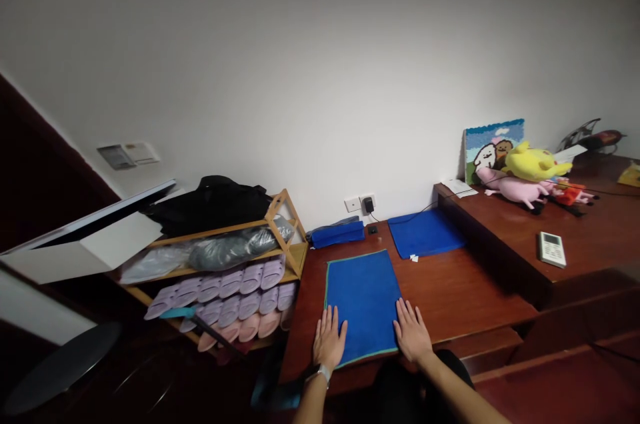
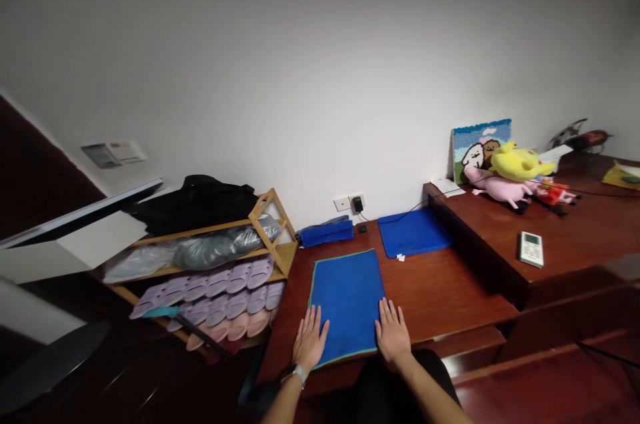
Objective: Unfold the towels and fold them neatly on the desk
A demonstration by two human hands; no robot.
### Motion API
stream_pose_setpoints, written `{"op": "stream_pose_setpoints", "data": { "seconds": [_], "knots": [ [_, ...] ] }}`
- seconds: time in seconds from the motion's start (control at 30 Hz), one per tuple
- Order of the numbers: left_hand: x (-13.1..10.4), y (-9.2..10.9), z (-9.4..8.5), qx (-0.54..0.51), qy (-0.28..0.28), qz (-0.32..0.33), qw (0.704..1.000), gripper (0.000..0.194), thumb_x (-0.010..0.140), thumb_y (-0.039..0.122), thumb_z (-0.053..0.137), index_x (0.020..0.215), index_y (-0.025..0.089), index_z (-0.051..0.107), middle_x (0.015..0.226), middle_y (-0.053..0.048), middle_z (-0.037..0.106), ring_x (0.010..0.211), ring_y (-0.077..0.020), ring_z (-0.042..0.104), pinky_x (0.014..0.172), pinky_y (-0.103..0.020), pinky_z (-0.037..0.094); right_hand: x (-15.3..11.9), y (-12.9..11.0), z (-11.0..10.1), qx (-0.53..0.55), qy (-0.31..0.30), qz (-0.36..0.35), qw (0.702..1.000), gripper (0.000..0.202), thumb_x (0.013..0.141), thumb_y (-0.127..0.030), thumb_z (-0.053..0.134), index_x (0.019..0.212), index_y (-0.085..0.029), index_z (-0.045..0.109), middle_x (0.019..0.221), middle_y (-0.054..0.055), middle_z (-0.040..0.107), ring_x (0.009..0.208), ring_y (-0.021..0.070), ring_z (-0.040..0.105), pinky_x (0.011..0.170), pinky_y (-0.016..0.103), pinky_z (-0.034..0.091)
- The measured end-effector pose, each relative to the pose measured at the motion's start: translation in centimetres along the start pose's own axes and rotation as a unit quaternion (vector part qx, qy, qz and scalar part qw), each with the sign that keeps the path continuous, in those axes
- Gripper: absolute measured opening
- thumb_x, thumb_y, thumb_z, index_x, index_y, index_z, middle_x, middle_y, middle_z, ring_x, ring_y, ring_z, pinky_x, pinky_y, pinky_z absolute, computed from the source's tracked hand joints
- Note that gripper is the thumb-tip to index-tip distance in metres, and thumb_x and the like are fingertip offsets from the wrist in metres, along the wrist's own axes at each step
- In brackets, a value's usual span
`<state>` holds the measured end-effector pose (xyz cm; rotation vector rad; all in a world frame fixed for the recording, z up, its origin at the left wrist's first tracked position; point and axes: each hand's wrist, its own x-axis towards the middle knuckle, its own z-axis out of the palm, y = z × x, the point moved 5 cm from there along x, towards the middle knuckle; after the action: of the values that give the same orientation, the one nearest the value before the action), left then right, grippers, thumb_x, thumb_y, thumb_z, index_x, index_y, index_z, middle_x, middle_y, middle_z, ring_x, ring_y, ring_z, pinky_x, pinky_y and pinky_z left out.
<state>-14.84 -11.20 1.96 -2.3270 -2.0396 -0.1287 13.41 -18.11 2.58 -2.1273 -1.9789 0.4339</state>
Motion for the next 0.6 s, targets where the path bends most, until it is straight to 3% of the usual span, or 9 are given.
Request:
{"op": "stream_pose_setpoints", "data": {
  "seconds": [0.07, 0.13, 0.2, 0.3, 0.37, 0.47, 0.6],
  "knots": [
    [0.1, 0.9, -0.7, 0.009, 0.004, 0.008, 1.000, 0.065, 0.108, 0.048, 0.028, 0.165, 0.018, 0.033, 0.172, -0.012, 0.031, 0.160, -0.0272, 0.028, 0.131, -0.051, 0.025, -0.1, -0.1, -0.3, 0.007, 0.001, -0.002, 1.000, 0.066, 0.107, -0.043, 0.020, 0.167, -0.017, 0.024, 0.175, 0.003, 0.020, 0.163, 0.0227, 0.014, 0.133, 0.047, 0.010],
    [0.1, 3.4, -1.6, -0.001, 0.022, 0.035, 0.999, 0.063, 0.108, 0.044, 0.026, 0.165, 0.017, 0.034, 0.171, -0.012, 0.031, 0.160, -0.0272, 0.028, 0.131, -0.052, 0.025, 0.0, -0.2, -0.4, 0.014, 0.005, -0.005, 1.000, 0.066, 0.106, -0.042, 0.021, 0.167, -0.017, 0.024, 0.174, 0.003, 0.019, 0.163, 0.0228, 0.014, 0.133, 0.047, 0.010],
    [-0.1, 7.6, -2.0, -0.033, 0.032, 0.089, 0.995, 0.062, 0.109, 0.043, 0.023, 0.165, 0.019, 0.032, 0.172, -0.009, 0.031, 0.160, -0.0268, 0.027, 0.131, -0.053, 0.027, 0.1, -0.2, -0.5, 0.016, 0.008, -0.009, 1.000, 0.066, 0.106, -0.042, 0.020, 0.167, -0.016, 0.024, 0.174, 0.003, 0.019, 0.163, 0.0231, 0.014, 0.133, 0.048, 0.011],
    [-0.8, 14.6, -1.6, -0.086, 0.002, 0.182, 0.980, 0.062, 0.109, 0.047, 0.022, 0.167, 0.023, 0.029, 0.174, -0.005, 0.027, 0.161, -0.0252, 0.025, 0.131, -0.050, 0.028, 0.1, -0.3, -0.3, -0.002, -0.001, -0.021, 1.000, 0.066, 0.106, -0.040, 0.020, 0.166, -0.015, 0.025, 0.174, 0.005, 0.018, 0.163, 0.0246, 0.013, 0.133, 0.049, 0.010],
    [-1.4, 17.4, -0.9, -0.103, -0.024, 0.201, 0.974, 0.062, 0.110, 0.048, 0.021, 0.167, 0.025, 0.026, 0.174, -0.004, 0.026, 0.162, -0.0232, 0.023, 0.132, -0.048, 0.026, 0.2, -0.3, 0.0, -0.023, -0.011, -0.033, 0.999, 0.065, 0.104, -0.035, 0.025, 0.166, -0.015, 0.025, 0.174, 0.007, 0.016, 0.163, 0.0264, 0.011, 0.133, 0.052, 0.008],
    [-2.4, 17.4, -0.1, -0.098, -0.042, 0.193, 0.975, 0.061, 0.110, 0.049, 0.019, 0.167, 0.028, 0.024, 0.175, -0.002, 0.025, 0.162, -0.0215, 0.022, 0.133, -0.047, 0.024, 0.2, -0.2, 0.1, -0.033, -0.014, -0.039, 0.999, 0.066, 0.103, -0.034, 0.026, 0.166, -0.016, 0.025, 0.175, 0.007, 0.015, 0.164, 0.0274, 0.010, 0.132, 0.053, 0.007],
    [-4.5, 11.6, 0.5, -0.067, -0.024, 0.187, 0.980, 0.061, 0.110, 0.053, 0.022, 0.167, 0.030, 0.024, 0.175, -0.002, 0.023, 0.161, -0.0232, 0.025, 0.132, -0.049, 0.027, 0.2, 0.1, 0.2, -0.007, 0.002, -0.024, 1.000, 0.067, 0.106, -0.040, 0.020, 0.167, -0.014, 0.022, 0.174, 0.006, 0.017, 0.163, 0.0251, 0.013, 0.133, 0.050, 0.008]
  ]
}}
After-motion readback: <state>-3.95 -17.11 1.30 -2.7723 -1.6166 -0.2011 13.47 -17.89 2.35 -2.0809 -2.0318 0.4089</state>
